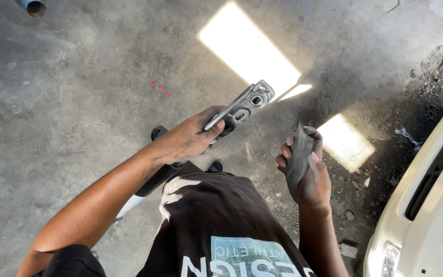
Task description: The person holds a metal car part and sands its surface with a sanding block. They rotate the part to reach different areas and continue sanding until the clip ends.
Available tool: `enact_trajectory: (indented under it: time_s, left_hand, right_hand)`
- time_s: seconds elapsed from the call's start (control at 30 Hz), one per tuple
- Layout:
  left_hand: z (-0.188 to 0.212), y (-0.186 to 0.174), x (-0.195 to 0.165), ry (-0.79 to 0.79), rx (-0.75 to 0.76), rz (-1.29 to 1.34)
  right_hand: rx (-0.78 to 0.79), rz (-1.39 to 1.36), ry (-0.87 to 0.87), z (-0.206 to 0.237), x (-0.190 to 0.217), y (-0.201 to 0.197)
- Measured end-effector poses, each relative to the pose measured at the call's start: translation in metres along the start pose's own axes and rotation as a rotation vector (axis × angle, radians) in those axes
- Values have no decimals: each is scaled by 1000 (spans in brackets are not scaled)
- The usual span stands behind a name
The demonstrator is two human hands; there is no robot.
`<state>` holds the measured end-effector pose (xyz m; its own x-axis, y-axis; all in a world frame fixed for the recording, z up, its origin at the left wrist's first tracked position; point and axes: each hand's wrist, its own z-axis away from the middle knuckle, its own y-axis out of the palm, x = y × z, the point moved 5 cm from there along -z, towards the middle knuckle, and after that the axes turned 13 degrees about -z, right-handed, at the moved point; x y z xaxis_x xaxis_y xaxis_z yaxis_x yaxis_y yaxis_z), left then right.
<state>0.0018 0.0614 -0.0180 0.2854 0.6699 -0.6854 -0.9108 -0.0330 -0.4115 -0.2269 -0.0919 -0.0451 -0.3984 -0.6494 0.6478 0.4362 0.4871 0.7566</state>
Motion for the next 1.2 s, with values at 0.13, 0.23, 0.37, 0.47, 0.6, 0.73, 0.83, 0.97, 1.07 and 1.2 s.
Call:
enact_trajectory:
  time_s: [0.13,0.23,0.37,0.47,0.6,0.73,0.83,0.97,1.07,1.2]
  left_hand:
    - [17,16,-8,208,-3,-23]
    - [31,32,-16,254,-26,-1]
    - [39,45,-31,211,65,55]
    - [42,51,-33,161,122,9]
    - [31,60,-11,124,168,17]
    - [6,65,3,380,206,-54]
    - [0,56,-12,773,36,-172]
    - [1,65,-21,671,341,469]
    - [14,67,-26,697,495,654]
    - [18,51,-26,690,561,799]
  right_hand:
    - [86,10,15,1,1,25]
    - [78,219,-85,-11,4,45]
    - [19,341,-279,-31,10,60]
    - [-15,431,-330,-34,18,61]
    - [-17,550,-324,-21,33,61]
    - [-54,914,-402,-15,42,68]
    - [-127,690,-307,-21,37,66]
    - [-271,822,-195,-25,33,52]
    - [-228,775,-338,-25,41,35]
    - [-103,263,-399,-37,36,1]
